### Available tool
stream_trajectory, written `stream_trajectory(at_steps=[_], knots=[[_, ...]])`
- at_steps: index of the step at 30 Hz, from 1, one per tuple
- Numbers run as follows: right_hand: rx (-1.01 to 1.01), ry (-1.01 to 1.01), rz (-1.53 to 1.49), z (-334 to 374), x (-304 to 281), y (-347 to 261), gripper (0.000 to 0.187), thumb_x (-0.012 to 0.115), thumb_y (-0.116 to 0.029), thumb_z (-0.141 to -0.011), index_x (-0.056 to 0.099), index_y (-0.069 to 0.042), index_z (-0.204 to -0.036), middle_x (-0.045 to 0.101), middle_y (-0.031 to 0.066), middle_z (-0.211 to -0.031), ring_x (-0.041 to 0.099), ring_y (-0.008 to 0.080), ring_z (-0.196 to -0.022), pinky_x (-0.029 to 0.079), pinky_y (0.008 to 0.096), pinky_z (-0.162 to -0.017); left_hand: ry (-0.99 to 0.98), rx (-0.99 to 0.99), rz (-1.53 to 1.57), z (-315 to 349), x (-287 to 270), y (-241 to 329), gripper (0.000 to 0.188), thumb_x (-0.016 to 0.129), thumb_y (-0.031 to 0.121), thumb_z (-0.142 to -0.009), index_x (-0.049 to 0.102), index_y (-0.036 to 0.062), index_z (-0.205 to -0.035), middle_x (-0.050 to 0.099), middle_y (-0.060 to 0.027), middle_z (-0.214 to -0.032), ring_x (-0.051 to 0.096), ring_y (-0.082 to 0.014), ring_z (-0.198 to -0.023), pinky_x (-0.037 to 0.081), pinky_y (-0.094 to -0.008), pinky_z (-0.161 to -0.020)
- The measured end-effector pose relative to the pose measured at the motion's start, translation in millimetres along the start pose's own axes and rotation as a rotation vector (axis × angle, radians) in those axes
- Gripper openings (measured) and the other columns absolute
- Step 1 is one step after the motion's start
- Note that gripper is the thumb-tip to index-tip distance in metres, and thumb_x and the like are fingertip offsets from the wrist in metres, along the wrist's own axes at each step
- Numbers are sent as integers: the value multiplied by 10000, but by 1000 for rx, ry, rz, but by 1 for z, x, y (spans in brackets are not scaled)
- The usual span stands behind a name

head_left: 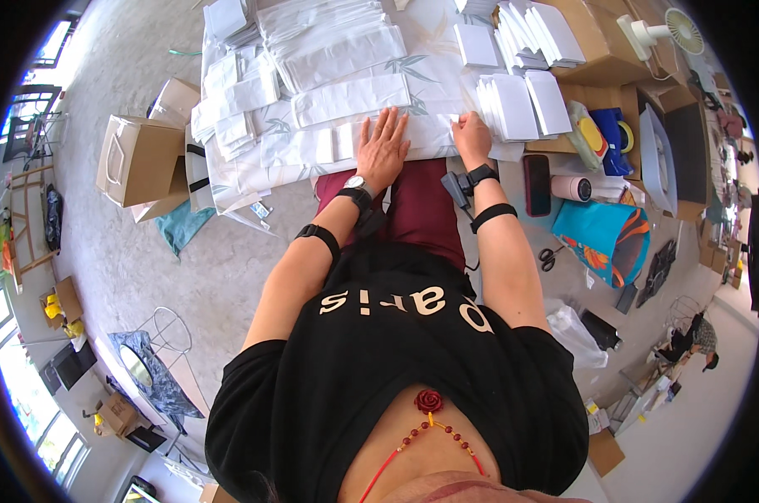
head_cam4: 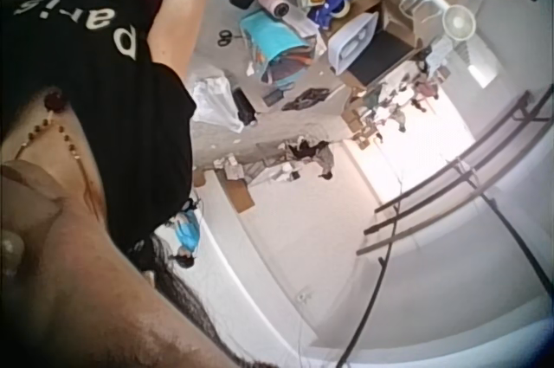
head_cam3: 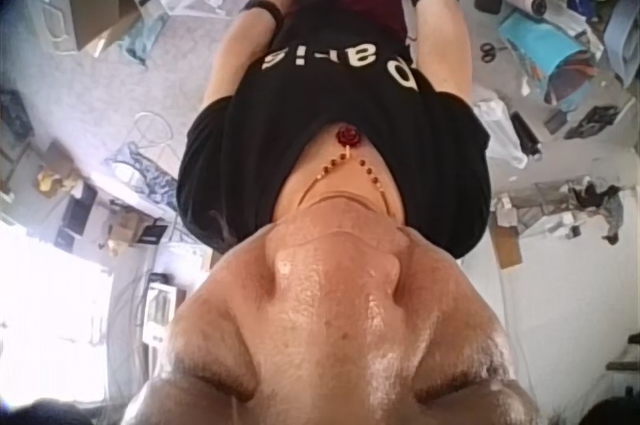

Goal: Organizing and stacking white shipping envelopes or bags on a table.

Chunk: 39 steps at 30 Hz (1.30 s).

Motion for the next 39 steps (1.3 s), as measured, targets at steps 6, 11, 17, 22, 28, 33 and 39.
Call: stream_trajectory(at_steps=[6, 11, 17, 22, 28, 33, 39], knots=[[-254, 79, 67, -3, -8, 0, 164, 745, -215, -879, 692, -76, -950, 691, 155, -994, 691, 382, -943, 551, 495, -810, 9, 7, -22, 1, 3, 2, 622, 513, 333, -1054, 350, 158, -1629, 288, -91, -1710, 226, -246, -1593, 139, -526, -1286], [-228, -80, -183, 3, -51, -41, 165, 719, -182, -892, 657, -43, -955, 726, 166, -899, 714, 369, -874, 556, 476, -783, 6, -16, -48, 2, 2, 1, 622, 529, 342, -1044, 372, 162, -1618, 294, -82, -1708, 236, -237, -1590, 156, -523, -1284], [-390, -33, -353, 32, -62, -94, 121, 696, -110, -919, 614, -32, -962, 725, 161, -811, 724, 377, -778, 567, 457, -706, 12, -12, -55, 1, 7, 0, 632, 547, 361, -1033, 387, 164, -1611, 305, -81, -1704, 239, -234, -1589, 161, -522, -1284], [-423, -12, -440, 51, -45, -123, 126, 701, -102, -914, 608, -27, -954, 717, 180, -806, 718, 384, -772, 566, 460, -694, 22, 2, -49, 0, -1, 3, 609, 573, 316, -1015, 441, 89, -1564, 366, -112, -1670, 294, -268, -1566, 207, -518, -1269], [-483, 58, -391, 64, -19, -140, 109, 672, -91, -911, 592, -31, -953, 688, 194, -842, 686, 409, -821, 540, 503, -732, 193, -406, 884, -1, -35, -12, 414, 566, 296, -1063, 615, -33, -1310, 684, -196, -1273, 652, -288, -1177, 517, -435, -1001], [-542, -24, -419, 84, -3, -152, 128, 668, -77, -929, 595, -13, -1012, 706, 197, -879, 703, 403, -833, 555, 482, -726, 106, -820, 1452, 3, -53, -21, 581, 459, 521, -1098, 689, -12, -1111, 719, -92, -1012, 683, -149, -886, 544, -298, -819], [-478, -211, -647, 90, 4, -135, 150, 627, -65, -960, 640, -18, -1102, 735, 187, -1002, 716, 388, -883, 573, 460, -799, 186, -749, 1212, 6, -21, -51, 305, 683, 253, -1002, 700, -46, -1056, 745, -101, -913, 694, -162, -792, 552, -316, -711]])
Point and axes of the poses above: each hand's wrist, its own z-axis away from the middle knuckle, its own x-axis out of the palm, y = z × x, the point moved 2 cm from there along -z, towards the middle knuckle
